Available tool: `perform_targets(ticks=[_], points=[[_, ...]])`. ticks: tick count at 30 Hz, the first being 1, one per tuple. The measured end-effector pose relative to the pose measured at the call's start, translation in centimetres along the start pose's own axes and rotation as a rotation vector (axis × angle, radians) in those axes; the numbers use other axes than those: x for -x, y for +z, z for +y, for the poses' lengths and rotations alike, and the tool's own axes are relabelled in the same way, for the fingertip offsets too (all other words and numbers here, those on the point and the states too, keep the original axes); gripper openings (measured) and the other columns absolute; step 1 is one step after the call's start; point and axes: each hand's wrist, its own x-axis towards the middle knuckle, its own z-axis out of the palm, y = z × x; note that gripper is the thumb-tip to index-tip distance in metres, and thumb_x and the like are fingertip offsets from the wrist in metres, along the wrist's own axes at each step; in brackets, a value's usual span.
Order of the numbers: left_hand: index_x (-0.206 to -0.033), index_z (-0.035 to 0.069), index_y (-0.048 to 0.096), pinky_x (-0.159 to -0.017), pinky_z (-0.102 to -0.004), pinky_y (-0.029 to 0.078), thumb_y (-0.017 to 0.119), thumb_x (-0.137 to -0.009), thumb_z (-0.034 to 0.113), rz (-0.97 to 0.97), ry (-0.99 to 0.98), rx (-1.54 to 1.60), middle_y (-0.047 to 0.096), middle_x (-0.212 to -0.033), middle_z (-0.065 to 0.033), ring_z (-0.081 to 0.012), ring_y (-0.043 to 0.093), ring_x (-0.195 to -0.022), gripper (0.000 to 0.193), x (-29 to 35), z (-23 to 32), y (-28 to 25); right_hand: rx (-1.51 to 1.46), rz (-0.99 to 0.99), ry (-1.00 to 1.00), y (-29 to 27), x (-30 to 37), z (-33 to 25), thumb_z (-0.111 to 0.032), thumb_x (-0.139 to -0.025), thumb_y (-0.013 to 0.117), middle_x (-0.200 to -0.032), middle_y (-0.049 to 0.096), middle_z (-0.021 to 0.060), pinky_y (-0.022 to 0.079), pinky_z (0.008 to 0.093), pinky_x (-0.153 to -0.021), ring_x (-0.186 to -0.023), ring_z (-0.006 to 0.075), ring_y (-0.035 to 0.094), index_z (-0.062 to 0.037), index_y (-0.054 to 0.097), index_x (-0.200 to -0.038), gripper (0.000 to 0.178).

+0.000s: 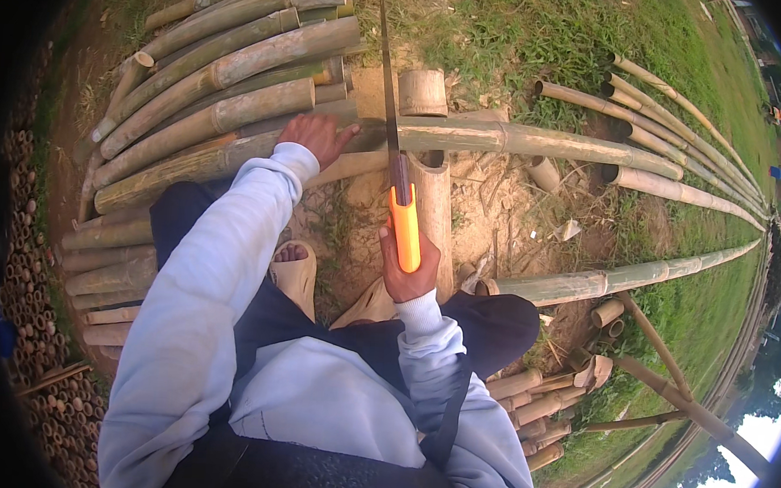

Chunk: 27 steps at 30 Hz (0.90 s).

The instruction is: The person sits on the ground and uses a hand saw to cut bamboo poles into shorter sections. They repeatedly position each pole, saw through it, and set the cut pieces aside in a pile.

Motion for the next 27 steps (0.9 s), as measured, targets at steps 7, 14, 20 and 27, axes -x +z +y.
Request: perform_targets(ticks=[7, 14, 20, 27], points=[[-0.118, 0.002, 0.065, -0.090, -0.0455, 0.054, 0.050, -0.094, 0.072, -0.072, 0.025, -0.034, 0.074, -0.099, -0.0205, -0.0352, 0.072, -0.098, 0.075, -0.1, -0.1, -1.0, 0.115, 0.054, -0.202, 2.3, -0.4, 1.1, -0.012, -0.095, 0.072, -0.071, 0.064, 0.0101, 0.048, 0.0315, -0.060, -0.063, 0.0150, 0.059, 0.0039, 0.066, -0.098, 0.017], [-0.129, 0.003, 0.056, -0.093, -0.0491, 0.052, 0.074, -0.080, 0.058, -0.275, 0.024, -0.018, 0.071, -0.114, -0.0229, -0.0380, 0.069, -0.108, 0.076, -1.5, -0.5, -1.6, 0.032, 0.074, -0.086, 1.3, -0.3, 0.5, -0.011, -0.094, 0.074, -0.067, 0.058, 0.0078, 0.045, 0.0323, -0.057, -0.058, 0.0145, 0.053, 0.0036, 0.065, -0.091, 0.017], [-0.124, 0.003, 0.059, -0.093, -0.0482, 0.052, 0.074, -0.079, 0.057, -0.228, 0.046, -0.031, 0.073, -0.106, -0.0223, -0.0389, 0.070, -0.105, 0.072, -1.3, -0.9, -0.9, 0.093, 0.013, 0.085, -2.9, 11.9, -0.6, -0.006, -0.092, 0.072, -0.070, 0.061, 0.0074, 0.048, 0.0304, -0.061, -0.060, 0.0135, 0.055, 0.0039, 0.067, -0.101, 0.014], [-0.118, 0.000, 0.063, -0.087, -0.0477, 0.057, 0.061, -0.088, 0.068, -0.210, 0.091, -0.069, 0.075, -0.093, -0.0216, -0.0373, 0.073, -0.095, 0.075, -1.2, -0.2, -1.9, 0.037, 0.027, 0.022, 0.1, 1.5, 0.2, -0.012, -0.095, 0.073, -0.061, 0.054, 0.0065, 0.041, 0.0318, -0.054, -0.056, 0.0122, 0.047, 0.0035, 0.061, -0.082, 0.024]])
